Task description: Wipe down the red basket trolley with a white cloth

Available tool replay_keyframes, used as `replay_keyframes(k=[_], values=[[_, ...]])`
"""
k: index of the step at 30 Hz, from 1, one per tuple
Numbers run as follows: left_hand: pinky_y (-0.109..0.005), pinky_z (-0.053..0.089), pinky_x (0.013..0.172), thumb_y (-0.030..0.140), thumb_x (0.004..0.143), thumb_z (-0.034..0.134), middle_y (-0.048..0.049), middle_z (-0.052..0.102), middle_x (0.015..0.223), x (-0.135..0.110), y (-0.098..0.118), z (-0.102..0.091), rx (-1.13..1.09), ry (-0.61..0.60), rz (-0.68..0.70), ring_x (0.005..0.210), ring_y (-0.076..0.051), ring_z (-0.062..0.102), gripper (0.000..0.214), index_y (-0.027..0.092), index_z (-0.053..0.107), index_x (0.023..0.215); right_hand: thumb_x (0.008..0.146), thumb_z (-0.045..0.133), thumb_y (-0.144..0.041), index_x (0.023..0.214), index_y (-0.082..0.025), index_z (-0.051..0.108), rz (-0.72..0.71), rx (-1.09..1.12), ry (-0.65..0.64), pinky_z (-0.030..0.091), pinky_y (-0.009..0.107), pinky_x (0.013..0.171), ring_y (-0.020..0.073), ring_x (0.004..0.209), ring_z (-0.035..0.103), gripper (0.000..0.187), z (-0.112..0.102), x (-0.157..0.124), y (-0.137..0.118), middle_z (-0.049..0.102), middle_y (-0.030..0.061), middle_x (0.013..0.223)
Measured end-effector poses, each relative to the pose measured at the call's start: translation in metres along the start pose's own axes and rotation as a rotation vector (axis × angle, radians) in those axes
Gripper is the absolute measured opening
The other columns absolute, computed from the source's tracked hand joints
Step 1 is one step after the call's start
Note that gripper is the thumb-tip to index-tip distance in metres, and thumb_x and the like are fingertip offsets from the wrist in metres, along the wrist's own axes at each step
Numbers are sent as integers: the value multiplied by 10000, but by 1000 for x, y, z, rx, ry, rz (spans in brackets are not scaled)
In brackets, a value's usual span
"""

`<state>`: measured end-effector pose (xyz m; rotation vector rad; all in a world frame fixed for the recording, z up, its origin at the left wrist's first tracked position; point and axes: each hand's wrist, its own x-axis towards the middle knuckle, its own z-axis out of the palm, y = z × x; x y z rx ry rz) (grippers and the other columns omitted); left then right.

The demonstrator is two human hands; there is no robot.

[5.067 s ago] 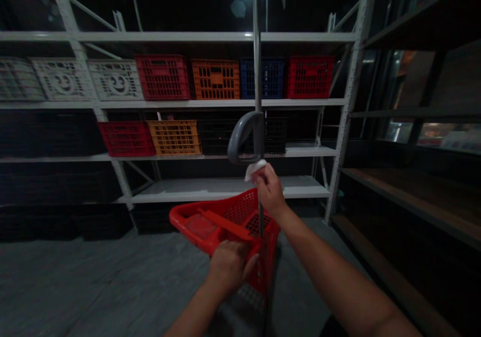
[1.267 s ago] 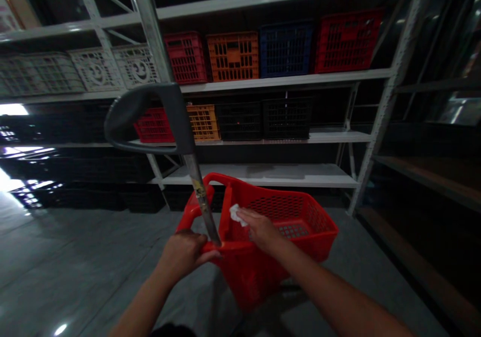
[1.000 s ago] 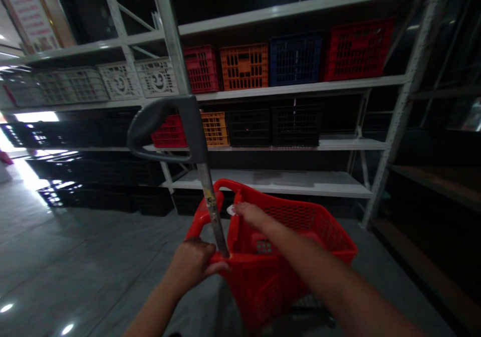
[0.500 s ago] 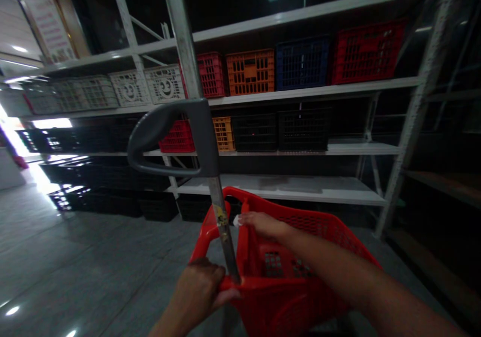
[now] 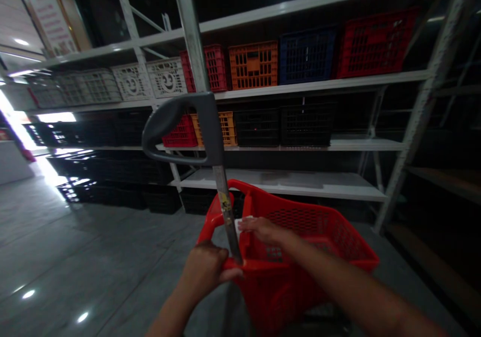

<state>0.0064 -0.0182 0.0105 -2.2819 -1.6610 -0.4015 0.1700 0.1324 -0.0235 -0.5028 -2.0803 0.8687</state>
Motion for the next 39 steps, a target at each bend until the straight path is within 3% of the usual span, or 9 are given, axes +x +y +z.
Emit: replay_keyframes(k=[5, 10, 14, 23, 26, 29, 32, 36, 39], values=[[-321, 428, 750, 685, 731, 357, -65, 642, 619, 8, 0, -4, 34, -30, 20, 685, -180, 589, 573, 197, 655, 692, 826, 410, -115, 1052, -236, 638, -114, 43, -290, 458, 318, 893, 150, 995, 603, 343, -22, -52, -31, 652, -15, 1065], [-521, 203, 991, 625, 726, 455, -107, 591, 1146, 15, 20, -12, 221, 141, -9, 1171, -321, 414, 469, 228, 661, 864, 811, 361, -50, 1278, -215, 452, -94, -301, 116, 349, 383, 1016, 179, 1214, 421, 504, 9, -95, -41, 469, 40, 1306], [-461, 324, 867, 579, 787, 380, -108, 673, 865, 19, 29, -2, 257, 110, -100, 918, -285, 567, 485, 180, 657, 781, 758, 340, 11, 1353, -195, 325, -131, -576, 205, 322, 416, 1033, 182, 1268, 339, 630, 26, -130, -11, 403, 67, 1356], [-363, 330, 672, 472, 813, 376, -77, 640, 583, 28, 15, 17, 386, 206, -111, 638, -248, 594, 449, 180, 617, 570, 763, 308, -7, 1290, -191, 435, 427, -1082, 434, 222, 502, 1041, 226, 1255, 358, 572, -138, -251, 78, 484, 55, 1297], [-360, 323, 665, 470, 809, 375, -76, 640, 572, 30, 16, 18, 417, 225, -121, 613, -244, 590, 448, 183, 614, 561, 767, 306, -16, 1243, -169, 496, 594, -1170, 541, 190, 521, 1042, 250, 1288, 293, 535, -165, -273, 90, 481, 65, 1298], [-361, 325, 683, 496, 804, 377, -74, 638, 563, 31, 17, 20, 419, 239, -140, 609, -239, 588, 466, 180, 613, 557, 763, 296, -11, 1256, -172, 482, 459, -1086, 565, 234, 486, 1046, 220, 1275, 325, 550, -138, -263, 93, 479, 69, 1300], [-363, 331, 701, 555, 792, 365, -80, 623, 536, 32, 18, 22, 421, 274, -169, 585, -228, 577, 522, 173, 607, 534, 779, 271, -20, 1297, -186, 426, 201, -874, 590, 337, 459, 1010, 192, 1228, 402, 565, -69, -225, 78, 483, 85, 1294], [-357, 335, 693, 579, 790, 345, -86, 623, 539, 32, 18, 23, 421, 291, -180, 581, -219, 572, 549, 173, 613, 535, 797, 280, -12, 1345, -196, 342, -44, -610, 520, 363, 417, 1013, 167, 1238, 388, 581, 27, -147, 25, 464, 78, 1311], [-363, 336, 718, 546, 795, 361, -77, 637, 564, 31, 17, 23, 425, 281, -182, 614, -226, 583, 510, 176, 624, 561, 807, 317, -40, 1356, -144, 316, -133, -553, 406, 345, 368, 1032, 152, 1240, 382, 559, 65, -94, -15, 463, 85, 1312]])
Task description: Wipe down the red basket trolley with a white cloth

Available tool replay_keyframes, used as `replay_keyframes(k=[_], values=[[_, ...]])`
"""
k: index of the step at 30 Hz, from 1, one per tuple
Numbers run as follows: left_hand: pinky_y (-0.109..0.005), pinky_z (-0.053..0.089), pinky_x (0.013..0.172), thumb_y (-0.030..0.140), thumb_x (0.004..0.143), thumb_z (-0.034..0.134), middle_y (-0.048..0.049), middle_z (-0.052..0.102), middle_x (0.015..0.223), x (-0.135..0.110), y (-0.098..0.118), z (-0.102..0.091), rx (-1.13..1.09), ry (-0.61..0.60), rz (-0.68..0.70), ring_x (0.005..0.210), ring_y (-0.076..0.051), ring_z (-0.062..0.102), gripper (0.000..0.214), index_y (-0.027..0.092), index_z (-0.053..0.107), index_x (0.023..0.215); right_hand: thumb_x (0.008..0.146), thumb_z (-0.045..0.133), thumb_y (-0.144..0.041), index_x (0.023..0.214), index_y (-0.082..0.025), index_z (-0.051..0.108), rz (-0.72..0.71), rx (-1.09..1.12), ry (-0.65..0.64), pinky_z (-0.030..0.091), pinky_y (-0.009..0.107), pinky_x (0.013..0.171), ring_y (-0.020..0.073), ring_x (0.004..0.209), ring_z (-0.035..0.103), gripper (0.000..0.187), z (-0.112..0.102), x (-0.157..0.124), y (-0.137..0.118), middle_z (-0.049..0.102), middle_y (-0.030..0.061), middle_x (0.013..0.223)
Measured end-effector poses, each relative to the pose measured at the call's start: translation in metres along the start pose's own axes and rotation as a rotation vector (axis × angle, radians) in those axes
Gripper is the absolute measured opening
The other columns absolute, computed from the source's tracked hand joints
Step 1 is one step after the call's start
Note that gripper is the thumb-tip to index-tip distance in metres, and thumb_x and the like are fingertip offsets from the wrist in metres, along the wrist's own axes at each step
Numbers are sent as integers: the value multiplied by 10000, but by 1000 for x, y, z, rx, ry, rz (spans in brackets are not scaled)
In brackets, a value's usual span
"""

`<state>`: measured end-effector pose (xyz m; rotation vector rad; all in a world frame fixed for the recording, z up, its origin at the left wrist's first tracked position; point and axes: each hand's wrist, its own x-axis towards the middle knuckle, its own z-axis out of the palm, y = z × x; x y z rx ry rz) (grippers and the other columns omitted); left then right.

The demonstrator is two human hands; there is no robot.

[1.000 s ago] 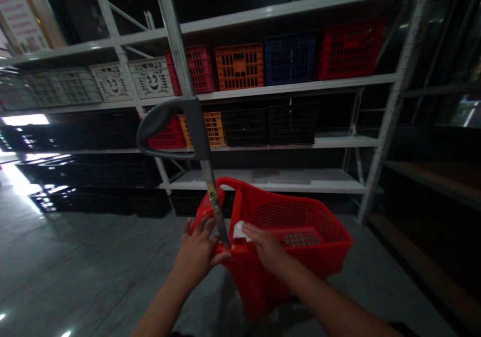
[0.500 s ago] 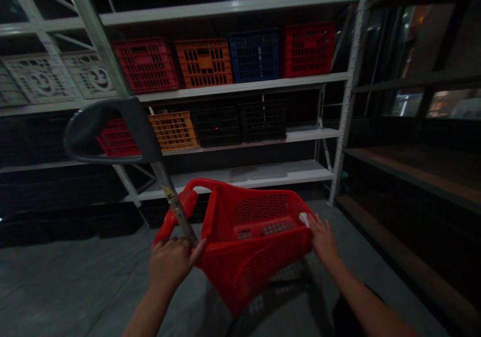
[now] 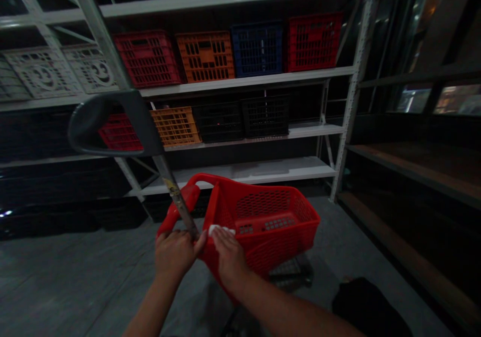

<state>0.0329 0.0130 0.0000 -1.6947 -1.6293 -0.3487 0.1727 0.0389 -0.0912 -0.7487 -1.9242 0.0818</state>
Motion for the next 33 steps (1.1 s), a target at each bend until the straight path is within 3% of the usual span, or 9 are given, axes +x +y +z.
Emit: replay_keyframes(k=[2, 5, 8, 14, 17, 20, 25, 29, 33], values=[[-365, 336, 730, 531, 797, 364, -71, 643, 575, 0, -2, 1, 6, -10, 0, 627, -228, 585, 495, 178, 629, 572, 806, 351, -69, 1355, -111, 312, -57, -7, -47, 326, 355, 1043, 155, 1252, 362, 552, 4, 16, -13, 447, 95, 1325], [-363, 339, 742, 554, 794, 348, -75, 640, 569, 1, -5, 2, 25, -17, -7, 625, -227, 582, 524, 173, 633, 575, 796, 367, -80, 1344, -116, 332, -119, -97, -126, 288, 386, 1054, 170, 1275, 323, 551, -14, 6, 7, 408, 95, 1353], [-356, 342, 744, 578, 786, 339, -79, 627, 550, 4, -8, 3, 36, -19, -14, 617, -221, 574, 546, 169, 642, 588, 776, 342, -45, 1324, -134, 369, -101, -259, -161, 258, 439, 1051, 185, 1281, 312, 556, -52, -32, 60, 424, 92, 1341], [-344, 340, 738, 567, 779, 356, -81, 620, 552, 12, -8, 9, 42, -24, -16, 620, -215, 565, 527, 170, 651, 598, 714, 321, 13, 1293, -188, 425, 109, -613, -118, 236, 471, 1042, 195, 1273, 332, 622, -159, -105, 180, 475, 72, 1304], [-337, 339, 731, 539, 780, 361, -85, 632, 574, 15, -5, 10, 49, -38, -27, 627, -210, 563, 507, 166, 660, 612, 697, 303, 20, 1272, -191, 452, 235, -679, -122, 253, 474, 1032, 192, 1249, 371, 631, -198, -118, 217, 493, 61, 1288], [-338, 338, 726, 512, 781, 367, -89, 640, 591, 17, -1, 10, 40, -43, -22, 654, -216, 564, 484, 161, 663, 628, 684, 292, 21, 1229, -160, 502, 353, -628, -94, 249, 451, 1043, 186, 1225, 406, 611, -213, -117, 236, 511, 70, 1270], [-381, 347, 783, 527, 784, 390, -87, 632, 622, 15, -2, 15, -40, -23, -19, 717, -233, 568, 458, 164, 631, 643, 713, 266, -38, 1142, -50, 566, 699, -496, 137, 362, 429, 966, 240, 1107, 523, 523, -210, -112, 232, 585, 161, 1156], [-415, 376, 874, 517, 778, 429, -143, 605, 1003, 6, -19, 17, -358, 142, -69, 977, -272, 535, 448, 138, 564, 976, 804, 294, -230, 1254, -52, 457, 796, -209, 404, 417, 402, 917, 252, 1086, 536, 511, -190, -121, 190, 554, 164, 1195], [-457, 340, 981, 446, 721, 548, -142, 399, 1287, -22, -8, 2, -686, 397, -184, 1205, -282, 379, 611, 181, 347, 1234, 828, 372, -323, 1237, -153, 467, 710, 145, 297, 406, 353, 945, 219, 1137, 496, 453, -156, -119, 122, 532, 107, 1235]])
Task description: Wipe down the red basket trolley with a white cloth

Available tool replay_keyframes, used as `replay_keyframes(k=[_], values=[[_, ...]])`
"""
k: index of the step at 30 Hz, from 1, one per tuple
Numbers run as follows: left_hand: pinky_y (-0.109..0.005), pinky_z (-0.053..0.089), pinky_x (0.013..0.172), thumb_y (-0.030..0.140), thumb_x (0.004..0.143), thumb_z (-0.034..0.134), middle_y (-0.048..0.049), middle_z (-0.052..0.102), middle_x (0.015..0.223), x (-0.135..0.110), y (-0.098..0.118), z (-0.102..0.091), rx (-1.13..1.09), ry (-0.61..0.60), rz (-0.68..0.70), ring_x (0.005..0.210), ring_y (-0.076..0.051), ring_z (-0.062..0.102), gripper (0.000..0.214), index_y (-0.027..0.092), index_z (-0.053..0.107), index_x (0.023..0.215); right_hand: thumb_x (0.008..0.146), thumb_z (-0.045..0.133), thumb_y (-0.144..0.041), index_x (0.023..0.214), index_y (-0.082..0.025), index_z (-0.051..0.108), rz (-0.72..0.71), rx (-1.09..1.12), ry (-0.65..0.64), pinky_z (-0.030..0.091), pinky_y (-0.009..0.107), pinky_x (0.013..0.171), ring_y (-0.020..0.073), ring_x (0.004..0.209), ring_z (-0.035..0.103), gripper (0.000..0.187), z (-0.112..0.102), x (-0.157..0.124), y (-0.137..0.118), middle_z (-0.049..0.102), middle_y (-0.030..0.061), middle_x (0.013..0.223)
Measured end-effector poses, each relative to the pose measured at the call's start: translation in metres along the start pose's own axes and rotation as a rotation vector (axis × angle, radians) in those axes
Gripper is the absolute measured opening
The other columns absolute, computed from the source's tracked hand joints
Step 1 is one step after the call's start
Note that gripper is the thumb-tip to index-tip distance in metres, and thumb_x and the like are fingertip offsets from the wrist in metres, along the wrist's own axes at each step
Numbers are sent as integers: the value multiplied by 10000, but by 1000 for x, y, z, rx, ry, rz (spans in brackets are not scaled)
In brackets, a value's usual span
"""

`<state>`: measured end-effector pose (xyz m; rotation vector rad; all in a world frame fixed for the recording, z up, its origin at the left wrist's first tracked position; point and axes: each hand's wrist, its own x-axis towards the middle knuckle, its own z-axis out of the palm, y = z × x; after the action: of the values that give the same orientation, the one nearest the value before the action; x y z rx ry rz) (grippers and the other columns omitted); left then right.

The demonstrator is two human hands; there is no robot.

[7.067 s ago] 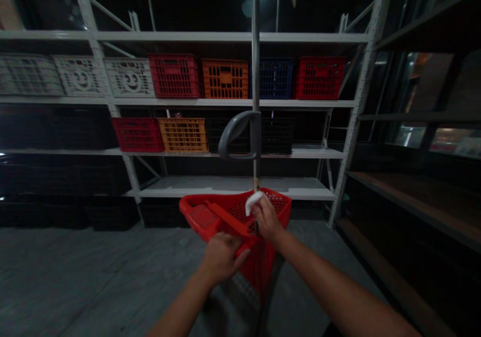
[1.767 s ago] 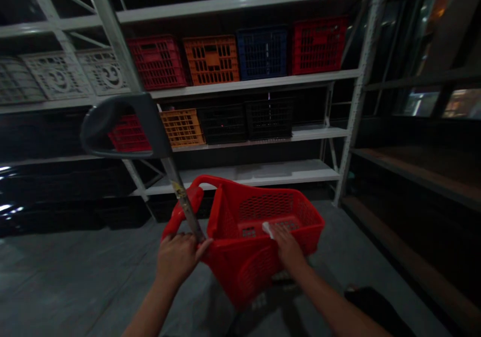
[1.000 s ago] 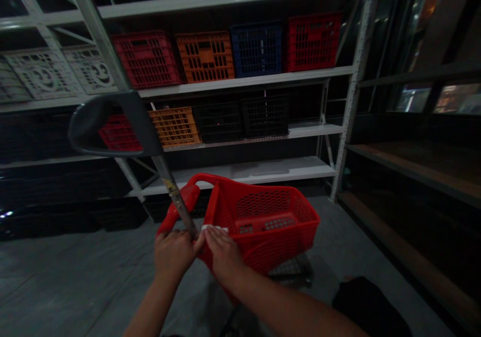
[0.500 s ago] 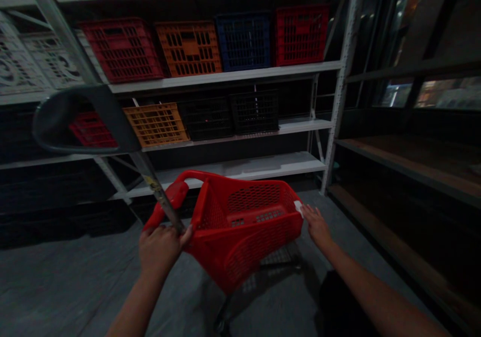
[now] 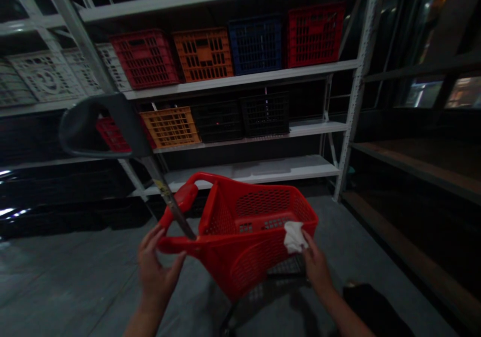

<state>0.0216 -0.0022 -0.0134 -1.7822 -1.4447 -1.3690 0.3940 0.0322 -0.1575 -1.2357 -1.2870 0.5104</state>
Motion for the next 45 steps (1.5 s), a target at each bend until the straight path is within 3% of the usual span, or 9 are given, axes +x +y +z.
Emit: replay_keyframes(k=[3, 8, 13, 17, 21, 23, 28, 32, 45], values=[[-445, 356, 993, 358, 712, 584, -101, 434, 1258, -38, 38, 5, -214, -106, -85, 1179, -256, 423, 555, 236, 366, 1207, 833, 397, -314, 1167, -195, 484, 25, 170, -181, 446, 296, 883, 195, 1078, 536, 365, 27, -23, -45, 567, 83, 1175], [-359, 463, 901, 453, 690, 575, -113, 525, 1235, -88, 84, 39, -623, -607, -468, 1097, -255, 524, 667, 211, 351, 1269, 838, 414, -258, 1097, -213, 474, 42, 324, -494, 466, 271, 798, 167, 933, 588, 270, 56, -41, -110, 603, 48, 1051], [-332, 517, 761, 564, 680, 523, -70, 687, 913, -93, 77, 51, -698, -744, -691, 833, -241, 633, 477, 183, 619, 951, 778, 465, -155, 1137, -245, 473, -63, 227, -741, 435, 262, 838, 158, 978, 573, 370, 58, -42, -135, 598, 30, 1094], [-319, 521, 726, 468, 659, 583, -51, 695, 828, -98, 62, 50, -543, -687, -634, 781, -229, 636, 332, 204, 666, 843, 690, 589, -158, 1074, -263, 559, -217, 22, -960, 465, 241, 729, 166, 844, 620, 400, 40, -8, -136, 655, -2, 962], [-346, 444, 915, 273, 636, 604, -65, 613, 1114, -110, 53, 55, -335, -731, -424, 1024, -236, 561, 215, 221, 693, 825, 679, 633, -190, 728, -204, 629, -350, -170, -726, 459, 281, 746, 173, 842, 605, 51, 33, 48, -145, 645, 20, 907], [-369, 406, 962, 230, 639, 589, -62, 561, 1195, -115, 50, 58, -260, -758, -354, 1092, -244, 514, 194, 218, 697, 800, 683, 626, -189, 605, -181, 586, -486, -198, -552, 409, 345, 868, 192, 991, 553, 88, 36, 75, -158, 593, 50, 1055], [-394, 368, 998, 183, 634, 581, -52, 509, 1254, -121, 52, 62, -200, -785, -256, 1156, -252, 453, 245, 230, 682, 852, 681, 587, -186, 544, -154, 562, -826, -307, -265, 22, 555, 1026, 299, 1334, 106, 143, 51, 121, -193, 151, 0, 1468], [-401, 355, 1009, 175, 651, 561, -59, 486, 1278, -119, 59, 59, -176, -788, -235, 1171, -252, 441, 266, 226, 673, 887, 714, 563, -203, 585, -157, 598, -937, -341, -223, -55, 562, 1013, 296, 1345, -15, 141, 67, 140, -200, -52, -66, 1476], [-397, 334, 1022, 165, 654, 546, -81, 454, 1305, -127, 73, 53, -195, -812, -271, 1190, -247, 422, 343, 211, 651, 978, 673, 602, -194, 604, -171, 613, -902, -390, -294, -61, 573, 1005, 268, 1347, -39, 74, 99, 140, -173, -59, -63, 1471]])
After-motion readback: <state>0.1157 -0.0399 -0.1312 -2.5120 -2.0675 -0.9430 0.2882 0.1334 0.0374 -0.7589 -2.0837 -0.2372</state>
